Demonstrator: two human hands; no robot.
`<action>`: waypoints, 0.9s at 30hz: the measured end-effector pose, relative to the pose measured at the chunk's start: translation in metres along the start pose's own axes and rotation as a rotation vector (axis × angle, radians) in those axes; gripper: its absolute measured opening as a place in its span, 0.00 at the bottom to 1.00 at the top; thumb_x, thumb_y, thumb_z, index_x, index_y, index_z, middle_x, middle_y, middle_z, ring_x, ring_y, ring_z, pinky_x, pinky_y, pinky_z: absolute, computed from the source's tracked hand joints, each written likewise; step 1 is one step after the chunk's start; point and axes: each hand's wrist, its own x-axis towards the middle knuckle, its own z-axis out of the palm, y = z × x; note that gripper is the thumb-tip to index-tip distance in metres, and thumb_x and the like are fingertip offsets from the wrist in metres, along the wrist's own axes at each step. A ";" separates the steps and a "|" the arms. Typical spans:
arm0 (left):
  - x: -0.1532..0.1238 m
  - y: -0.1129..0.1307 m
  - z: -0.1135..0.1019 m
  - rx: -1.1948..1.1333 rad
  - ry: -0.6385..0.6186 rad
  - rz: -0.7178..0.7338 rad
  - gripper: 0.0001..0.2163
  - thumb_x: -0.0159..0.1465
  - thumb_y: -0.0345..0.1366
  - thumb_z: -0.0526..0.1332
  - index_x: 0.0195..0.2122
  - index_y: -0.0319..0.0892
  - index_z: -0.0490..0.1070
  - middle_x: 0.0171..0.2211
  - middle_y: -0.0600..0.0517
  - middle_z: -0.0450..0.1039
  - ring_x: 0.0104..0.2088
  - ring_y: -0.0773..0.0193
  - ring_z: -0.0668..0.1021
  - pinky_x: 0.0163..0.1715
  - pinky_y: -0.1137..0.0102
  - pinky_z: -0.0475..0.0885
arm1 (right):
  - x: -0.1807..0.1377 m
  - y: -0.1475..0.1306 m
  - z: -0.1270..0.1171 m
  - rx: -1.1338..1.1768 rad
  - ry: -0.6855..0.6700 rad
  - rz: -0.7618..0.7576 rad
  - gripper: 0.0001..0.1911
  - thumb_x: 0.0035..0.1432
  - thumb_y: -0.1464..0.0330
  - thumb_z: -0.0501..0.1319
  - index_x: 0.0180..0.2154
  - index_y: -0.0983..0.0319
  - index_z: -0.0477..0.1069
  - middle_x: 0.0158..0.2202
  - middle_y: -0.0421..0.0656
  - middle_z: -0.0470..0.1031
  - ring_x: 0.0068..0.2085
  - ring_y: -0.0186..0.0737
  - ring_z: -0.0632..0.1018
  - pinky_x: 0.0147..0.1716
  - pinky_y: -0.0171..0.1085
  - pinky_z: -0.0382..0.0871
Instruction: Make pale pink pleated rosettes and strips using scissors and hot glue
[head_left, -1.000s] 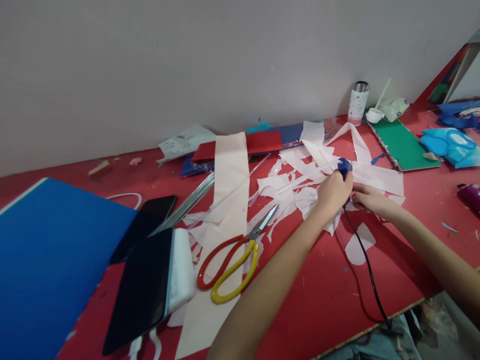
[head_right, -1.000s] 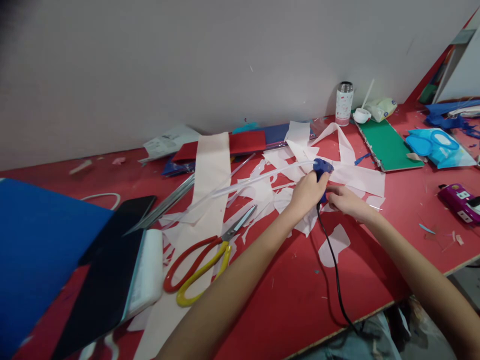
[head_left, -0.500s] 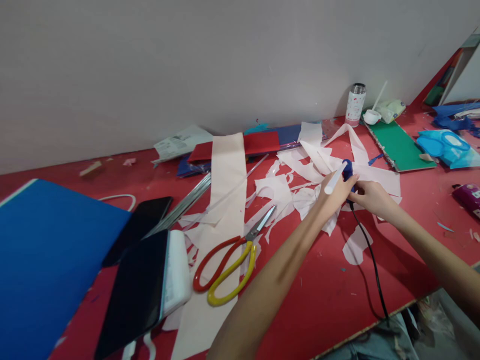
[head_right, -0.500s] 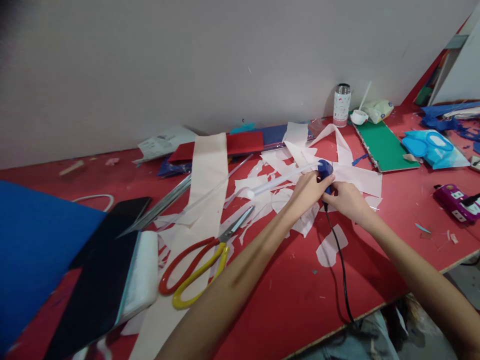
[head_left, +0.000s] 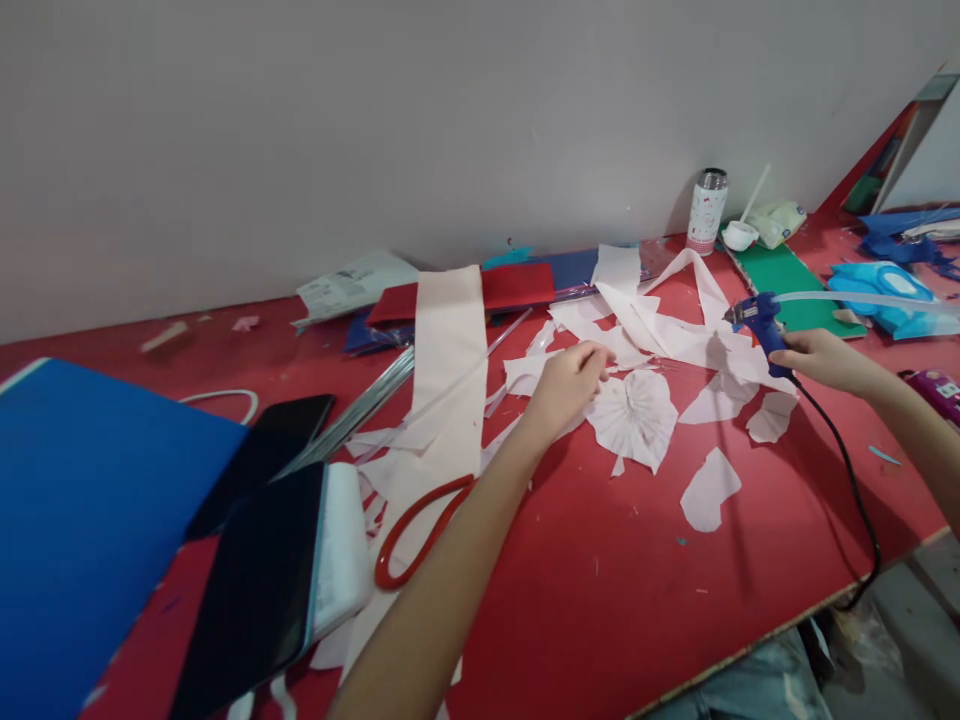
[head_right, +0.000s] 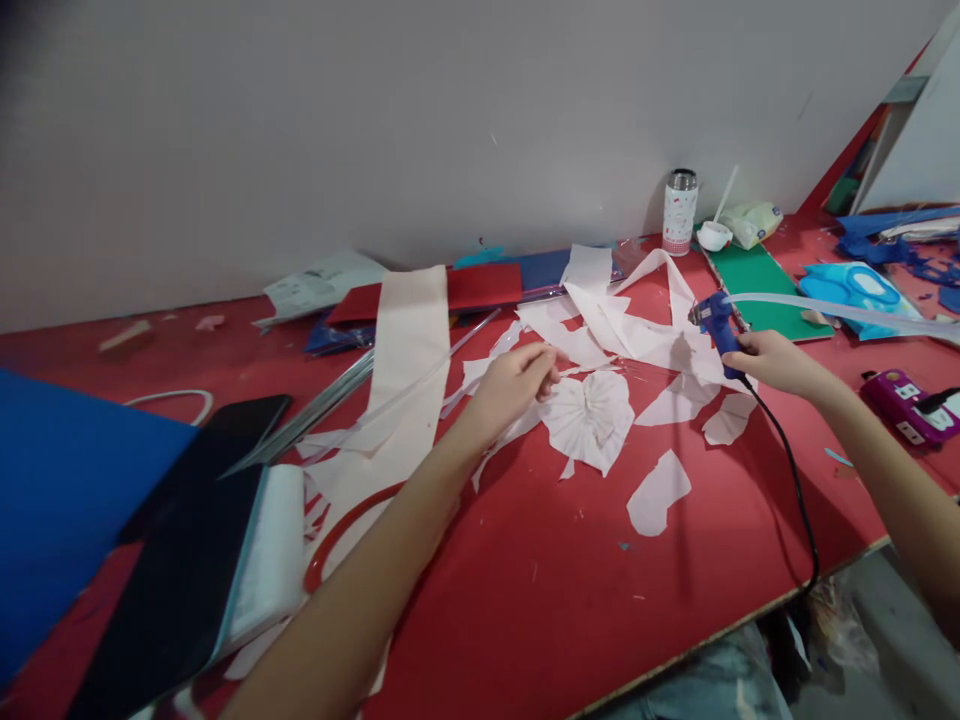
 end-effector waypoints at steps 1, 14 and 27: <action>-0.003 -0.005 -0.003 0.034 -0.008 0.003 0.10 0.60 0.37 0.50 0.32 0.42 0.70 0.25 0.54 0.69 0.23 0.69 0.69 0.23 0.75 0.64 | 0.002 0.005 -0.003 -0.038 -0.013 -0.022 0.15 0.47 0.58 0.55 0.19 0.61 0.62 0.18 0.37 0.61 0.22 0.33 0.64 0.22 0.33 0.54; -0.014 -0.015 -0.004 0.172 -0.068 -0.007 0.10 0.60 0.37 0.50 0.33 0.45 0.71 0.26 0.54 0.70 0.22 0.68 0.69 0.24 0.73 0.63 | -0.004 0.028 0.016 -0.293 -0.074 -0.100 0.12 0.52 0.60 0.53 0.23 0.60 0.61 0.19 0.39 0.66 0.21 0.35 0.66 0.22 0.34 0.54; -0.021 -0.019 -0.038 0.012 0.107 -0.053 0.10 0.57 0.38 0.51 0.32 0.42 0.70 0.24 0.54 0.66 0.22 0.68 0.67 0.21 0.74 0.63 | -0.023 0.045 0.023 -0.262 0.058 0.018 0.24 0.53 0.49 0.54 0.40 0.61 0.66 0.25 0.41 0.72 0.25 0.39 0.72 0.24 0.35 0.58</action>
